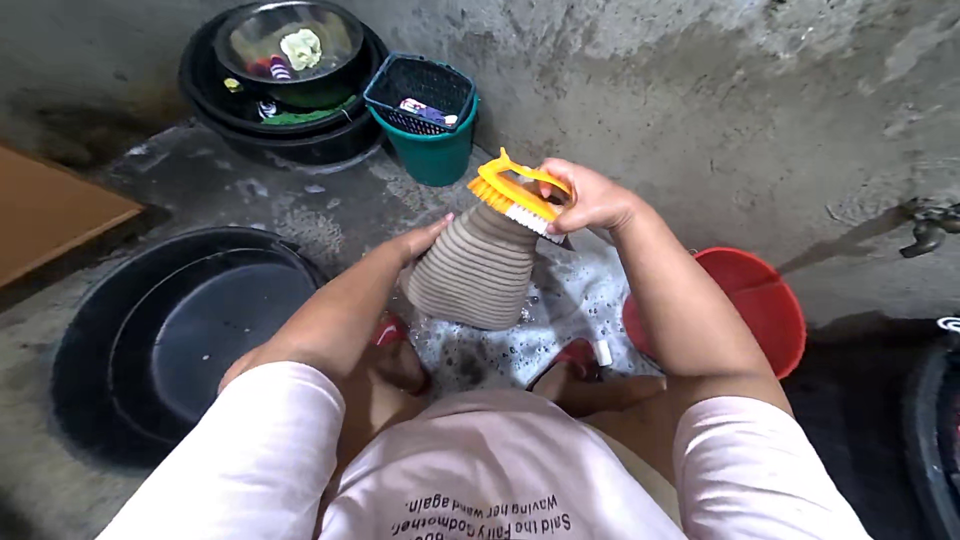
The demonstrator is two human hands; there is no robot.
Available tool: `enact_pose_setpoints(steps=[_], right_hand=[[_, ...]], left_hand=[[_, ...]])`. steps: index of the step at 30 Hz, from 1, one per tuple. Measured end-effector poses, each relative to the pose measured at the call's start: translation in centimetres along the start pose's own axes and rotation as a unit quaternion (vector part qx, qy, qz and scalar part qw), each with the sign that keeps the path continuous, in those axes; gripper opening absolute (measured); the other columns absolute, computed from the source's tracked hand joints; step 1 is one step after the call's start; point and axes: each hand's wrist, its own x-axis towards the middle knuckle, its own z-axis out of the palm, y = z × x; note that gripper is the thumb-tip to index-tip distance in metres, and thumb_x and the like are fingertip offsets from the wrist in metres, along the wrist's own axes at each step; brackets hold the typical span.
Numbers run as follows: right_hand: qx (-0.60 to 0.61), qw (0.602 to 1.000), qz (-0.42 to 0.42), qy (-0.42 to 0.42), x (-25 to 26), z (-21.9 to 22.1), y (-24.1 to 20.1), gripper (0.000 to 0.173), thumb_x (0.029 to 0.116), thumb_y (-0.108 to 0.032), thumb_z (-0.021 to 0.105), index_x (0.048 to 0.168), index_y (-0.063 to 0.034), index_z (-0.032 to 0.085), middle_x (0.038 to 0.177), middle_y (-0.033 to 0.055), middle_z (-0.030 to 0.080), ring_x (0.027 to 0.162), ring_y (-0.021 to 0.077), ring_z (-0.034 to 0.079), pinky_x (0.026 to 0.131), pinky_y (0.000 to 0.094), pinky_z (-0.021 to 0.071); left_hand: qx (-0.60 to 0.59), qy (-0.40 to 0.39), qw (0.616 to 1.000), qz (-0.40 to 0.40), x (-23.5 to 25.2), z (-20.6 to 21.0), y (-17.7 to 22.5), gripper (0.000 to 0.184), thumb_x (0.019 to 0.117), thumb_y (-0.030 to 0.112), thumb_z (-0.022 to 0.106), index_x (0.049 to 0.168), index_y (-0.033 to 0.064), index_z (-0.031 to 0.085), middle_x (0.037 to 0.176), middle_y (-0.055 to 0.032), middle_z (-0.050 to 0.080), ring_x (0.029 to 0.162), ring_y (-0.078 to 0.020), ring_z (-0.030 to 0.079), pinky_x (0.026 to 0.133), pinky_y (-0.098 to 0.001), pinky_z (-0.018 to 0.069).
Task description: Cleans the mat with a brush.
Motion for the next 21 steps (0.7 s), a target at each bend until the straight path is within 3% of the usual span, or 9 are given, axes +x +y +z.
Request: enact_pose_setpoints(steps=[2, 4, 6, 9, 12, 14, 16, 18, 21], right_hand=[[0.017, 1.0, -0.006, 0.021, -0.8, -0.3, 0.8, 0.054, 0.0574, -0.009, 0.079, 0.104, -0.0065, 0.053, 0.093, 0.0004, 0.061, 0.08, 0.0062, 0.06, 0.069, 0.0263, 0.0537], [0.036, 0.998, 0.006, 0.043, -2.2, -0.8, 2.5, 0.054, 0.057, -0.013, 0.08, 0.103, -0.0089, 0.052, 0.092, -0.0019, 0.062, 0.078, 0.0042, 0.059, 0.067, 0.0243, 0.0527], [0.068, 0.995, 0.037, 0.057, -3.9, -1.5, 4.4, 0.054, 0.0575, -0.015, 0.08, 0.104, -0.0103, 0.053, 0.089, -0.0033, 0.063, 0.075, 0.0037, 0.06, 0.063, 0.0235, 0.0532], [0.11, 0.988, 0.089, 0.059, -5.5, -3.4, 6.4, 0.053, 0.059, -0.018, 0.08, 0.104, -0.015, 0.053, 0.084, -0.0071, 0.064, 0.069, 0.0013, 0.061, 0.058, 0.0217, 0.054], [0.118, 0.986, 0.11, 0.05, -3.8, -6.3, 6.7, 0.05, 0.0614, -0.018, 0.08, 0.103, -0.016, 0.051, 0.081, -0.0082, 0.064, 0.066, 0.001, 0.062, 0.057, 0.0216, 0.0554], [0.084, 0.986, 0.121, 0.074, -0.2, -7.6, 6.1, 0.046, 0.0617, -0.013, 0.074, 0.102, -0.0148, 0.051, 0.079, -0.008, 0.06, 0.064, 0.0014, 0.059, 0.057, 0.0226, 0.0538], [0.047, 0.986, 0.122, 0.107, 5.1, -7.8, 5.7, 0.048, 0.0649, -0.008, 0.071, 0.109, -0.0103, 0.052, 0.09, -0.0027, 0.06, 0.073, 0.0053, 0.059, 0.064, 0.0269, 0.0542], [0.02, 0.981, 0.11, 0.158, 10.8, -6.9, 6.2, 0.06, 0.0697, -0.004, 0.074, 0.126, -0.0018, 0.052, 0.113, 0.0103, 0.064, 0.095, 0.0173, 0.065, 0.08, 0.0384, 0.0581], [0.009, 0.964, 0.114, 0.24, 16.7, -3.2, 9.5, 0.059, 0.0752, -0.007, 0.078, 0.126, 0.0015, 0.049, 0.112, 0.0166, 0.063, 0.096, 0.0243, 0.065, 0.083, 0.0441, 0.058]], left_hand=[[-0.022, -0.054, 0.998, 0.019, -1.2, -0.5, -0.2, 0.079, 0.1022, 0.071, 0.027, 0.138, 0.0071, 0.057, 0.127, -0.0173, 0.066, 0.116, -0.0286, 0.064, 0.1, -0.0519, 0.0517], [-0.06, -0.082, 0.994, 0.044, -2.1, -1.7, -0.1, 0.057, 0.1066, 0.052, 0.042, 0.138, 0.007, 0.057, 0.121, -0.0144, 0.067, 0.109, -0.0239, 0.066, 0.095, -0.0462, 0.0544], [-0.089, -0.083, 0.991, 0.049, -3.9, -2.6, 0.5, 0.04, 0.1036, 0.033, 0.057, 0.133, 0.0065, 0.058, 0.111, -0.0122, 0.07, 0.096, -0.02, 0.069, 0.086, -0.0408, 0.0581], [-0.106, -0.137, 0.982, 0.079, -7.3, -2.8, 2.5, 0.025, 0.0999, 0.017, 0.06, 0.123, 0.0081, 0.06, 0.097, -0.0071, 0.073, 0.082, -0.0137, 0.071, 0.071, -0.0316, 0.0606], [-0.151, -0.183, 0.963, 0.129, -10.1, -2.0, 4.8, 0.019, 0.1001, 0.012, 0.057, 0.117, 0.0071, 0.064, 0.094, -0.0076, 0.075, 0.078, -0.0123, 0.072, 0.069, -0.0292, 0.0611], [-0.181, -0.162, 0.957, 0.156, -11.5, -1.9, 5.6, 0.018, 0.1016, 0.014, 0.055, 0.116, 0.0112, 0.065, 0.09, -0.0051, 0.074, 0.072, -0.009, 0.071, 0.063, -0.0246, 0.0593], [-0.214, -0.129, 0.955, 0.163, -11.4, -2.9, 5.1, 0.02, 0.1031, 0.021, 0.054, 0.12, 0.0143, 0.064, 0.089, -0.0049, 0.074, 0.068, -0.0085, 0.07, 0.057, -0.0231, 0.0575], [-0.266, -0.1, 0.949, 0.133, -9.3, -4.9, 3.0, 0.026, 0.1073, 0.025, 0.05, 0.13, 0.0148, 0.058, 0.097, -0.0071, 0.074, 0.077, -0.0136, 0.072, 0.066, -0.0297, 0.0617], [-0.321, -0.015, 0.945, 0.067, -3.8, -7.3, -5.0, 0.033, 0.108, 0.033, 0.05, 0.139, 0.0197, 0.051, 0.101, -0.0078, 0.073, 0.083, -0.0172, 0.073, 0.07, -0.0338, 0.0627]])
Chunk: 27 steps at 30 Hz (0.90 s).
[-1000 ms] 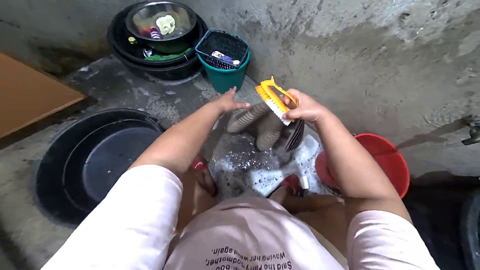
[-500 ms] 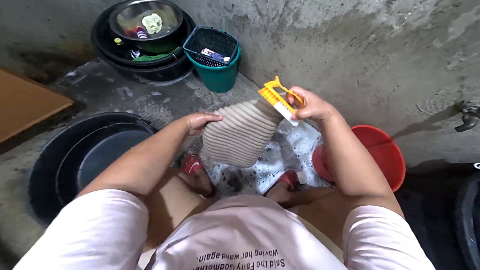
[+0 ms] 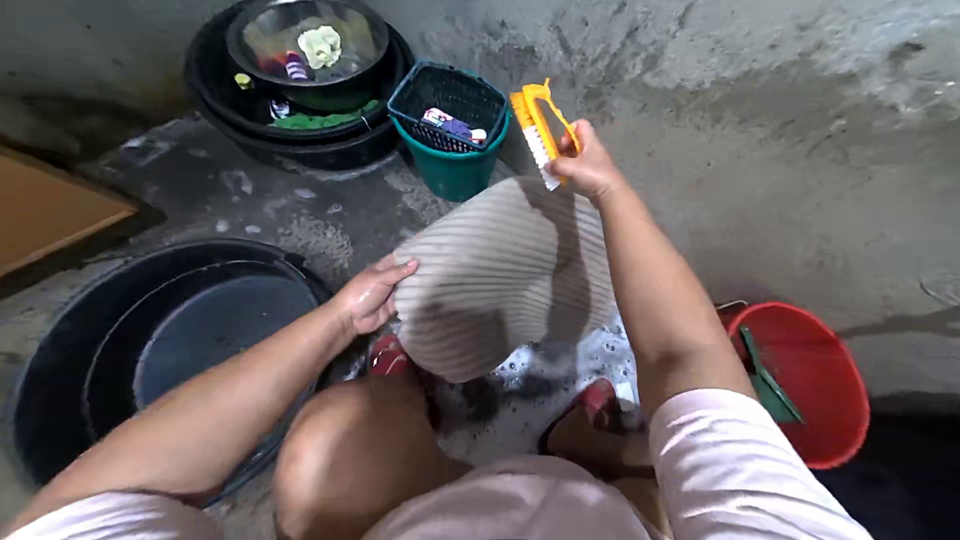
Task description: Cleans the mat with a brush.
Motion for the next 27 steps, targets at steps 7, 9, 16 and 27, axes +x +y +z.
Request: enact_pose_setpoints(steps=[7, 9, 16, 27], right_hand=[[-0.052, 0.945, 0.32, 0.032, -3.4, 11.7, 17.9, 0.08, 0.0811, -0.029, 0.082, 0.148, -0.0076, 0.044, 0.123, 0.0253, 0.066, 0.11, 0.0401, 0.067, 0.092, 0.0616, 0.0556], [-0.087, 0.928, 0.362, 0.038, -4.5, 15.5, 20.5, 0.087, 0.0807, -0.03, 0.081, 0.154, -0.012, 0.038, 0.128, 0.0272, 0.064, 0.114, 0.0447, 0.065, 0.094, 0.0668, 0.0533], [-0.129, 0.943, 0.094, -0.291, -11.0, 39.6, 15.5, 0.085, 0.0925, -0.024, 0.072, 0.164, -0.0357, 0.026, 0.153, 0.0218, 0.048, 0.129, 0.0363, 0.059, 0.104, 0.0536, 0.0535], [-0.435, 0.848, 0.282, -0.106, -10.7, 15.4, 32.8, 0.068, 0.0987, -0.045, 0.058, 0.161, -0.0452, 0.029, 0.151, 0.0246, 0.049, 0.129, 0.0484, 0.055, 0.098, 0.0674, 0.0492]], left_hand=[[0.129, 0.219, 0.962, -0.1, 5.3, -13.9, -19.6, 0.053, 0.1043, 0.033, 0.059, 0.148, 0.0073, 0.044, 0.129, -0.0165, 0.065, 0.112, -0.0254, 0.067, 0.096, -0.0482, 0.0567], [0.101, 0.276, 0.944, -0.149, 4.7, -15.5, -22.5, 0.053, 0.1021, 0.042, 0.06, 0.141, 0.0069, 0.053, 0.125, -0.0159, 0.068, 0.11, -0.0261, 0.068, 0.095, -0.0498, 0.0569], [0.126, 0.379, 0.907, -0.134, 3.3, -12.6, -22.9, 0.053, 0.1088, 0.045, 0.044, 0.146, 0.0073, 0.048, 0.125, -0.0191, 0.066, 0.109, -0.0284, 0.067, 0.094, -0.0536, 0.0549], [0.115, 0.374, 0.882, -0.264, 1.1, -13.6, -27.0, 0.054, 0.1078, 0.05, 0.043, 0.143, 0.0101, 0.05, 0.113, -0.019, 0.063, 0.091, -0.0303, 0.063, 0.076, -0.0547, 0.0536]])
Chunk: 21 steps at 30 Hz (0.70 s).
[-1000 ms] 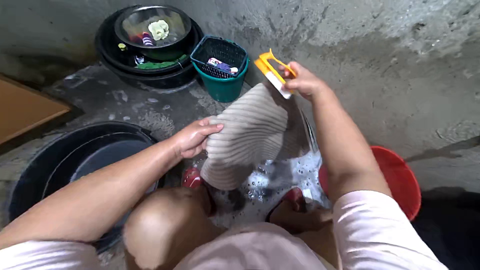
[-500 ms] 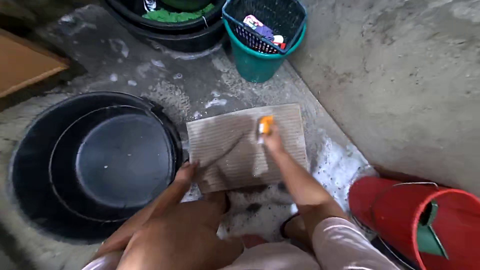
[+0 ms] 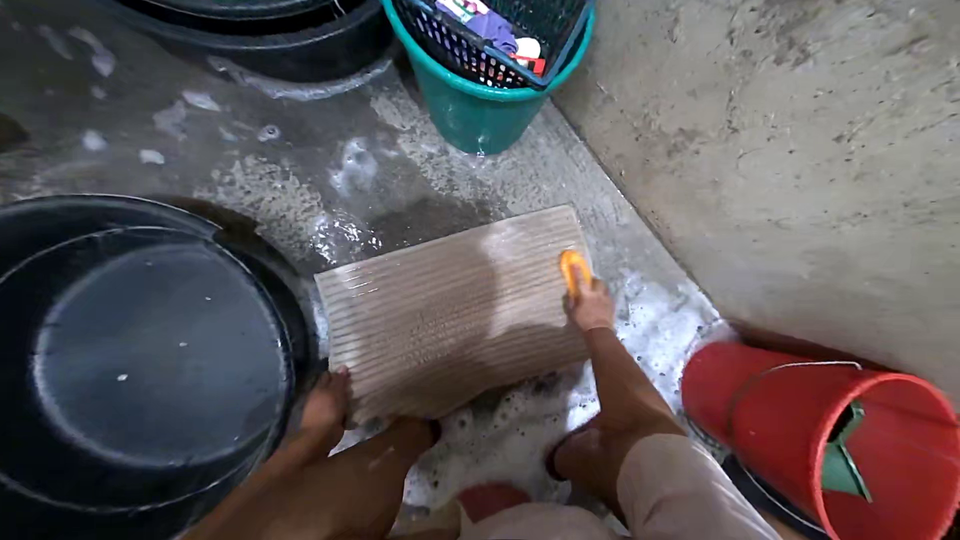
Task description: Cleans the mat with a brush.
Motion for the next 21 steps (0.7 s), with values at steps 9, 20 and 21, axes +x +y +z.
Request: enact_pose_setpoints(steps=[9, 20, 21], right_hand=[[0.079, 0.939, -0.322, -0.089, -9.8, 5.0, -21.3, 0.068, 0.097, -0.031, 0.063, 0.158, -0.0463, 0.036, 0.146, 0.0233, 0.054, 0.131, 0.0416, 0.055, 0.106, 0.0593, 0.0476], [0.061, 0.994, 0.046, 0.072, 5.8, -3.5, -2.6, 0.086, 0.0904, -0.042, 0.072, 0.162, -0.0409, 0.025, 0.145, 0.0266, 0.052, 0.12, 0.05, 0.059, 0.086, 0.0694, 0.0535], [0.082, 0.991, 0.056, 0.084, 5.1, -3.6, -5.0, 0.087, 0.0906, -0.043, 0.072, 0.163, -0.0365, 0.024, 0.145, 0.0266, 0.052, 0.119, 0.0485, 0.061, 0.087, 0.0676, 0.0544]], left_hand=[[0.106, -0.099, 0.988, 0.052, 0.2, 0.6, 0.8, 0.071, 0.0876, 0.035, 0.082, 0.143, 0.0052, 0.049, 0.118, -0.0193, 0.068, 0.099, -0.0318, 0.069, 0.085, -0.0553, 0.0576], [0.146, -0.083, 0.984, 0.051, 0.8, 0.8, 0.6, 0.061, 0.093, 0.039, 0.075, 0.139, 0.0051, 0.053, 0.121, -0.0209, 0.067, 0.109, -0.0353, 0.067, 0.094, -0.0604, 0.0534], [0.135, -0.085, 0.986, 0.048, 0.9, 0.9, 0.6, 0.061, 0.0929, 0.037, 0.076, 0.139, 0.005, 0.053, 0.121, -0.0209, 0.067, 0.109, -0.0351, 0.067, 0.095, -0.0599, 0.0534]])
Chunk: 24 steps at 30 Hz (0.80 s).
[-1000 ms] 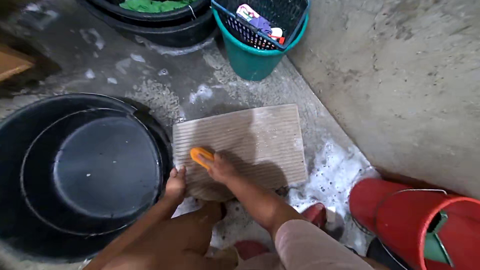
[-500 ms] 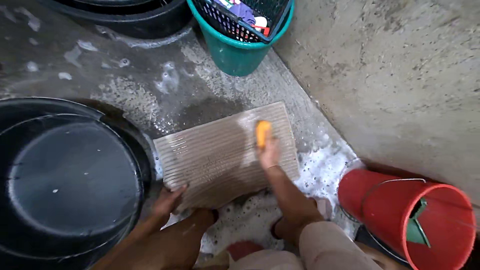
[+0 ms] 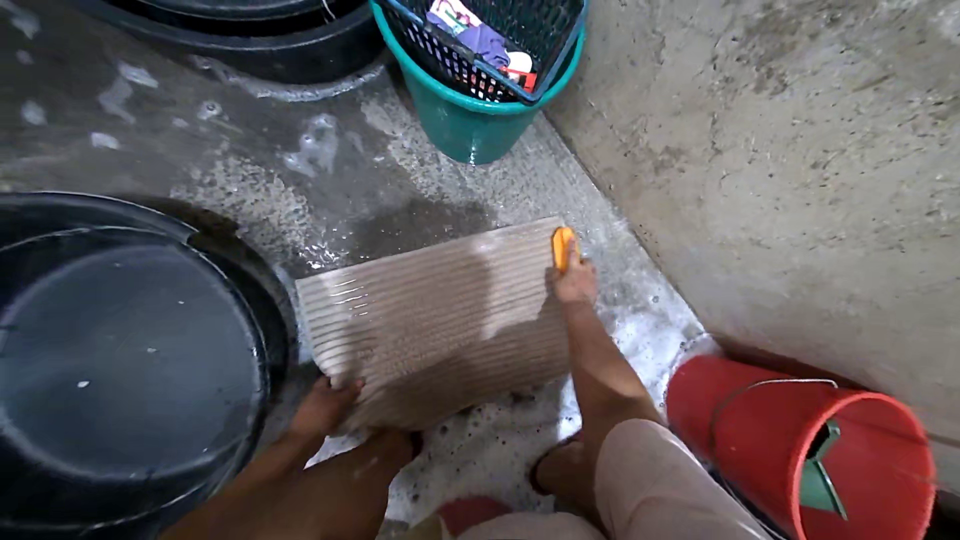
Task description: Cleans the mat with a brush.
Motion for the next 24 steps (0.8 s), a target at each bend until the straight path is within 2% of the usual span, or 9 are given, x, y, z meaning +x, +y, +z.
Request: enact_pose_setpoints(steps=[3, 6, 8, 11, 15, 17, 19, 22, 24], right_hand=[[0.08, 0.983, -0.166, -0.025, -8.3, 3.4, -10.7, 0.079, 0.0893, -0.037, 0.075, 0.159, -0.0248, 0.041, 0.132, 0.0242, 0.064, 0.114, 0.0409, 0.066, 0.095, 0.0597, 0.0559], [-0.023, 0.882, -0.422, -0.208, -15.5, 8.3, -18.3, 0.065, 0.1026, -0.027, 0.056, 0.159, -0.0487, 0.032, 0.145, 0.023, 0.055, 0.131, 0.0441, 0.053, 0.108, 0.0643, 0.0414], [-0.084, 0.839, -0.485, -0.232, -14.7, 8.9, -19.6, 0.072, 0.1026, -0.014, 0.054, 0.157, -0.0543, 0.029, 0.147, 0.0254, 0.051, 0.132, 0.0488, 0.05, 0.104, 0.0685, 0.0409], [-0.076, 0.894, -0.398, -0.191, -8.2, 5.6, -16.0, 0.068, 0.102, -0.023, 0.058, 0.157, -0.0526, 0.031, 0.153, 0.0187, 0.05, 0.136, 0.0449, 0.05, 0.106, 0.0687, 0.0409], [-0.048, 0.992, -0.104, -0.045, 2.2, 0.5, -4.5, 0.078, 0.0943, -0.047, 0.066, 0.162, -0.0412, 0.028, 0.146, 0.0221, 0.055, 0.124, 0.0452, 0.06, 0.093, 0.0668, 0.0527], [-0.01, 0.999, 0.051, -0.015, 5.2, -2.1, 0.1, 0.085, 0.0931, -0.05, 0.067, 0.164, -0.0366, 0.022, 0.146, 0.0286, 0.052, 0.122, 0.0523, 0.058, 0.09, 0.0713, 0.0516], [-0.001, 0.993, 0.118, 0.032, 5.6, -2.2, 1.1, 0.089, 0.0894, -0.05, 0.069, 0.164, -0.0354, 0.023, 0.145, 0.0299, 0.052, 0.122, 0.0524, 0.058, 0.089, 0.0701, 0.0513], [0.064, 0.996, -0.039, 0.04, -2.4, 0.8, -7.3, 0.083, 0.0936, -0.042, 0.07, 0.163, -0.0239, 0.028, 0.14, 0.0261, 0.056, 0.118, 0.0461, 0.062, 0.092, 0.0654, 0.0542], [0.106, 0.97, -0.211, -0.065, -11.2, 4.2, -13.4, 0.077, 0.0921, -0.036, 0.072, 0.16, -0.025, 0.038, 0.142, 0.0213, 0.059, 0.12, 0.0394, 0.064, 0.098, 0.0583, 0.0554]], left_hand=[[0.031, 0.006, 0.999, 0.01, 0.6, 0.2, 0.5, 0.059, 0.0926, 0.037, 0.075, 0.137, 0.0041, 0.055, 0.12, -0.0211, 0.068, 0.11, -0.0365, 0.067, 0.096, -0.0616, 0.0524], [0.098, 0.001, 0.995, 0.025, 0.9, 0.0, 0.8, 0.06, 0.0951, 0.041, 0.071, 0.138, 0.0024, 0.055, 0.124, -0.0237, 0.066, 0.115, -0.0396, 0.065, 0.099, -0.0639, 0.0498], [0.103, -0.002, 0.994, 0.023, 0.8, -0.1, 0.8, 0.059, 0.0967, 0.042, 0.069, 0.139, 0.003, 0.054, 0.125, -0.024, 0.065, 0.116, -0.0397, 0.064, 0.1, -0.0639, 0.0492], [0.068, -0.012, 0.998, 0.014, 0.7, 0.0, -0.1, 0.06, 0.0979, 0.042, 0.068, 0.142, 0.0041, 0.052, 0.126, -0.0236, 0.066, 0.116, -0.0394, 0.064, 0.1, -0.0635, 0.0498], [0.023, -0.024, 0.999, 0.01, 0.4, -0.3, -0.1, 0.061, 0.0971, 0.041, 0.069, 0.142, 0.0048, 0.051, 0.124, -0.0224, 0.066, 0.113, -0.0369, 0.066, 0.098, -0.0617, 0.0514], [-0.02, -0.028, 0.999, -0.004, 0.2, -0.4, 0.0, 0.062, 0.0955, 0.041, 0.072, 0.142, 0.0061, 0.05, 0.122, -0.0202, 0.067, 0.111, -0.0341, 0.067, 0.095, -0.0592, 0.0535], [-0.046, -0.025, 0.999, -0.014, 0.0, -0.2, 0.0, 0.062, 0.094, 0.04, 0.074, 0.141, 0.0052, 0.052, 0.121, -0.0198, 0.068, 0.11, -0.0335, 0.067, 0.094, -0.0583, 0.0544], [-0.049, -0.015, 0.999, -0.014, 0.4, -0.1, -0.1, 0.062, 0.0924, 0.039, 0.075, 0.138, 0.0037, 0.054, 0.12, -0.0207, 0.068, 0.11, -0.034, 0.067, 0.095, -0.0582, 0.0542], [-0.018, -0.016, 1.0, -0.016, 0.7, -0.1, 0.0, 0.062, 0.0945, 0.041, 0.072, 0.139, 0.0028, 0.053, 0.123, -0.0229, 0.066, 0.113, -0.0371, 0.065, 0.097, -0.0612, 0.0514]])
